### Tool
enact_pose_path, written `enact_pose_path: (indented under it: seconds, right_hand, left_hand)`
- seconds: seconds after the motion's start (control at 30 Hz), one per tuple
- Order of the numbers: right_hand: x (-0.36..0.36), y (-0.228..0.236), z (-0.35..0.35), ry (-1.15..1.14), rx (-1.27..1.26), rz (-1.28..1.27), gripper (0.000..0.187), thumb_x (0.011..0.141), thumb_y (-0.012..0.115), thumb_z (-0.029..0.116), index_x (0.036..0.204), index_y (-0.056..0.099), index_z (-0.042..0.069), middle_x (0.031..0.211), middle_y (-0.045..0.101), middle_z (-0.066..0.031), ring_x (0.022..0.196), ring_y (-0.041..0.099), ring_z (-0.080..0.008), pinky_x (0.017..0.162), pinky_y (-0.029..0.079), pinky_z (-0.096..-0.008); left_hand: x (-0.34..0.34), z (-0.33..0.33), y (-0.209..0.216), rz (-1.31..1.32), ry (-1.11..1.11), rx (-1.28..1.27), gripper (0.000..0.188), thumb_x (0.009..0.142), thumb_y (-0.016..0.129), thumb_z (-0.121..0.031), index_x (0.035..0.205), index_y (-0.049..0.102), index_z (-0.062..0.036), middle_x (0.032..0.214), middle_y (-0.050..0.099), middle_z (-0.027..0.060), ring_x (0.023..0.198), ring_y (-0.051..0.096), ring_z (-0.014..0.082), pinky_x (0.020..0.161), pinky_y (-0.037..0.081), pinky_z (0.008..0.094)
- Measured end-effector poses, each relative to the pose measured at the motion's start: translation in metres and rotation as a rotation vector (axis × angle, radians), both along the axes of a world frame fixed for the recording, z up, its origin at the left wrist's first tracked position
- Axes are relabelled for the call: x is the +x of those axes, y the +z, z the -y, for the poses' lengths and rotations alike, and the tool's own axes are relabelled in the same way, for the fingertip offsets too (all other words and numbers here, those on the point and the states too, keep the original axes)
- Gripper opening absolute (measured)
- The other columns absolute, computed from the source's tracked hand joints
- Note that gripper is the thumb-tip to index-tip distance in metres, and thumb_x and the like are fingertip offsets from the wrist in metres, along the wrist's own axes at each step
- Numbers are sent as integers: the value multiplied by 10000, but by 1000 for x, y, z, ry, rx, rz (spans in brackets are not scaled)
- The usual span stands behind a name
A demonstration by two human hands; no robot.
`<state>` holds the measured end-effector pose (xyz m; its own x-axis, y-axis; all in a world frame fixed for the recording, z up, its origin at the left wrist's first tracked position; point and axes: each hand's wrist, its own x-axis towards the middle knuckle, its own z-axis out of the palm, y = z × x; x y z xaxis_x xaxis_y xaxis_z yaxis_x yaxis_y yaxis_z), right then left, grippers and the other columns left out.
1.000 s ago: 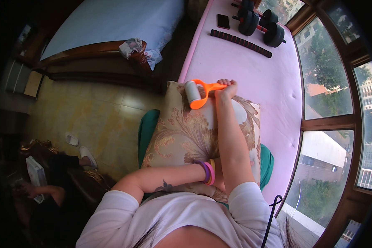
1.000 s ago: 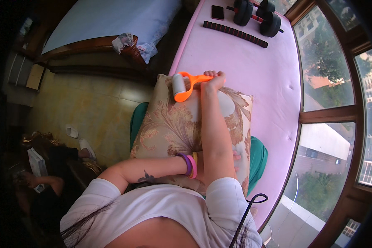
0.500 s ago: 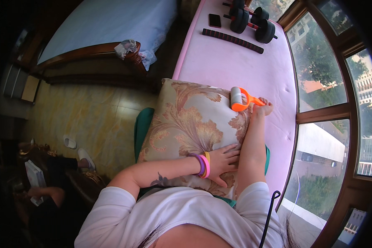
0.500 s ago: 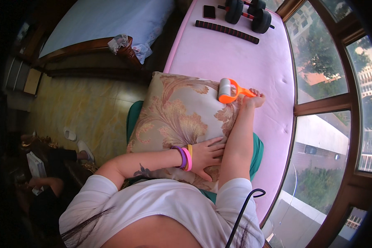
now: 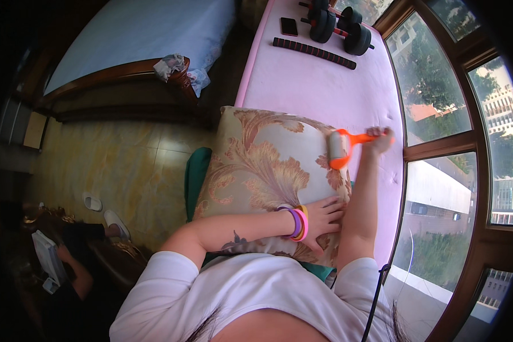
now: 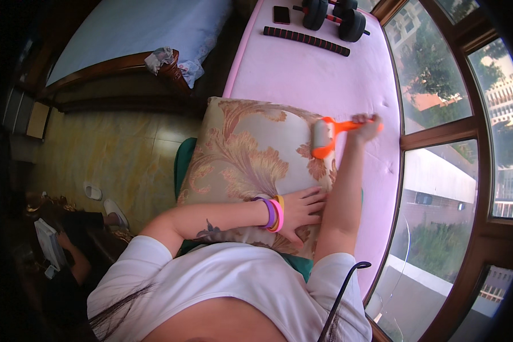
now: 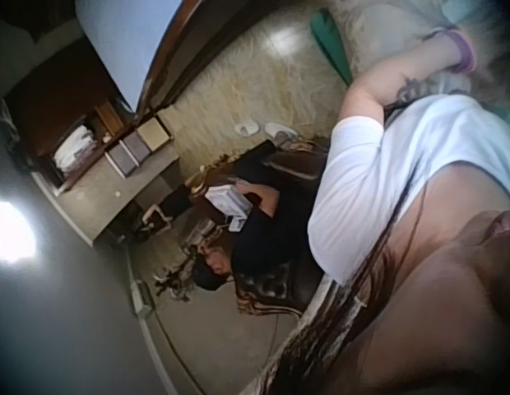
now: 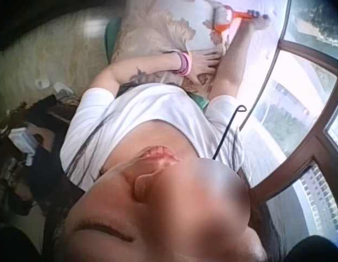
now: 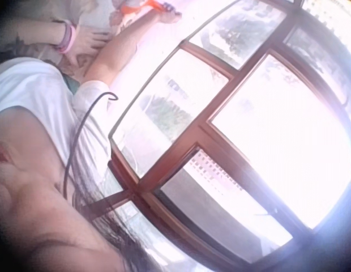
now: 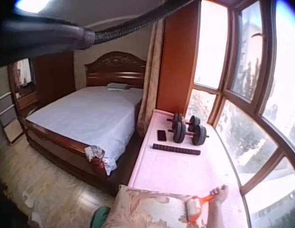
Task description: The person uses an orange lint roller to clean a patterned cushion placed on their lap. They repeatedly roll the tool over the cushion's surface, covering different areas to remove lint or debris.
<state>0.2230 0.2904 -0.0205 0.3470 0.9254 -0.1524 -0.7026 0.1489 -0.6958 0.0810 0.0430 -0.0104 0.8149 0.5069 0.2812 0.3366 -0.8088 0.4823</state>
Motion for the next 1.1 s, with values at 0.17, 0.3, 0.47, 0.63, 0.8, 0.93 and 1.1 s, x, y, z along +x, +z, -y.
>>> enact_pose_path:
  seconds: [0.17, 0.3, 0.47, 0.63, 0.8, 0.93, 1.1]
  right_hand:
    - [-105, -6, 28, 11, -75, -197, 171, 767, 468, 191, 674, 333, 143, 511, 296, 12, 441, 293, -123, 435, 268, -273]
    - [-183, 6, 54, 152, -44, -135, 177, 792, 463, 208, 704, 327, 135, 510, 305, 8, 438, 317, -131, 425, 289, -285]
    - [-240, 19, 77, 253, 76, -7, 123, 877, 425, 158, 798, 354, 96, 505, 345, -16, 378, 338, -133, 349, 306, -286]
    - [-264, 24, 85, 296, 135, 71, 152, 905, 425, 165, 795, 348, 94, 505, 362, -20, 381, 348, -120, 349, 304, -261]
    - [-290, 3, 111, 314, 69, -107, 162, 911, 440, 186, 806, 361, 92, 518, 383, -33, 413, 392, -138, 398, 379, -277]
    - [-323, -24, 134, 502, 110, -92, 174, 924, 473, 191, 818, 391, 79, 551, 414, -40, 450, 427, -147, 451, 432, -287]
    - [-339, -55, 153, 681, 105, 71, 213, 916, 485, 213, 769, 401, 83, 589, 425, -42, 549, 466, -176, 585, 481, -323]
  left_hand:
    - [-1, 7, -5, 67, 44, -52, 812, 634, 601, -621, 1257, 463, -119, 1313, 435, 127, 1242, 332, 339, 1036, 205, 497]
    - [-1, 2, -7, -87, -57, -171, 727, 743, 506, -552, 1338, 351, -164, 1402, 295, 147, 1289, 284, 322, 1056, 194, 496]
    - [3, 6, -17, 40, 102, 211, 587, 866, 394, -417, 1390, 251, -194, 1466, 152, 163, 1336, 214, 312, 1080, 160, 493]
    - [4, 8, -25, 55, 110, 200, 600, 867, 368, -438, 1391, 238, -177, 1467, 141, 167, 1340, 198, 324, 1084, 140, 492]
    - [0, 11, -22, 53, 123, 217, 627, 837, 403, -464, 1371, 294, -153, 1451, 184, 180, 1339, 203, 314, 1081, 148, 485]
    - [1, 15, -20, 103, 130, 214, 634, 814, 440, -467, 1348, 342, -141, 1434, 230, 184, 1339, 207, 300, 1082, 155, 472]
    - [0, 13, -18, 68, 109, 225, 620, 812, 446, -454, 1337, 354, -136, 1433, 233, 184, 1336, 215, 288, 1084, 157, 465]
